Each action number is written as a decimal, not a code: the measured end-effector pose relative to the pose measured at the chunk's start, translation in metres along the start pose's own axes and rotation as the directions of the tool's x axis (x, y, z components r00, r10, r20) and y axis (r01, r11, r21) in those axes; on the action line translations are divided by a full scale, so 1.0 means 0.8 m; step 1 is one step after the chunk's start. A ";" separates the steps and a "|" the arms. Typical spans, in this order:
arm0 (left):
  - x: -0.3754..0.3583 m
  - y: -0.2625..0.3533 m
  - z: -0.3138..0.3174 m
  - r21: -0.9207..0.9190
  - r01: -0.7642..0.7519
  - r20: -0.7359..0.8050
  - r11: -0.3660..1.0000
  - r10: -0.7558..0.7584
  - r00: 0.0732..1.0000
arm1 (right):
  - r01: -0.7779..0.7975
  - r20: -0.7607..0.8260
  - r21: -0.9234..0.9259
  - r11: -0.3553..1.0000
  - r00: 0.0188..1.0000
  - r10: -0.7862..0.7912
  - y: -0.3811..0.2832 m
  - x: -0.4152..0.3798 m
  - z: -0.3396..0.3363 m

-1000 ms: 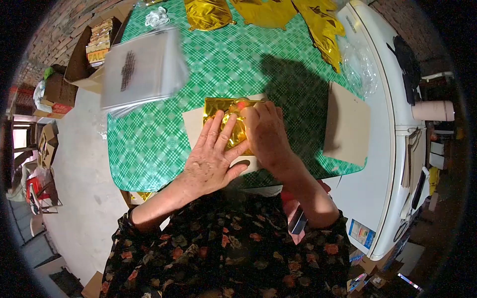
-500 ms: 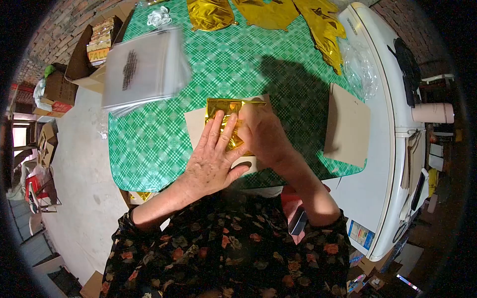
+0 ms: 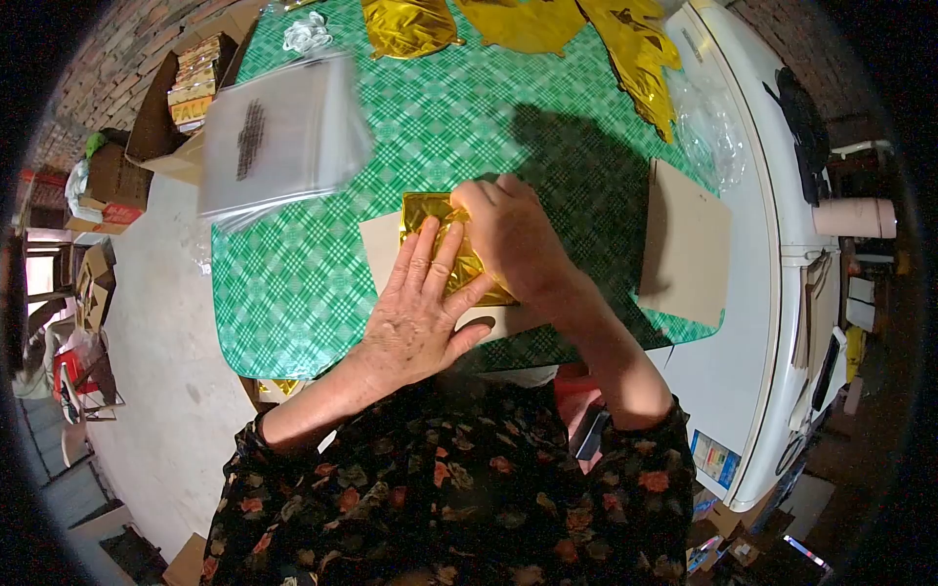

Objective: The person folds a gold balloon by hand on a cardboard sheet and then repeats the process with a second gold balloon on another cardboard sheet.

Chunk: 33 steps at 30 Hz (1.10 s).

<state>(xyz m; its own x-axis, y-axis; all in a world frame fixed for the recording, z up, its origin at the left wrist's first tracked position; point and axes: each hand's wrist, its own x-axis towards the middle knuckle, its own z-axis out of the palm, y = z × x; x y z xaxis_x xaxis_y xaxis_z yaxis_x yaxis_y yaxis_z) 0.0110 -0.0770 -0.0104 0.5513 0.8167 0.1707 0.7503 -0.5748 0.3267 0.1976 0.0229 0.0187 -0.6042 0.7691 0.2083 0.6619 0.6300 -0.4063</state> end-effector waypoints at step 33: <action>0.143 -0.073 -0.073 0.004 0.201 0.356 0.980 -0.189 0.915 | -0.088 -0.346 -0.119 0.989 0.937 0.041 0.030 -0.025 0.031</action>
<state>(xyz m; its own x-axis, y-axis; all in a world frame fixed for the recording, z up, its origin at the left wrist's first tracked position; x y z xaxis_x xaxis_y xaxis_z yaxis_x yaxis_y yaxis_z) 0.0094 0.0531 0.0441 0.4925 0.8376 -0.2365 0.8473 -0.3993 0.3502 0.2147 0.0198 -0.0172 -0.3850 0.7842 0.4866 0.7605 0.5683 -0.3141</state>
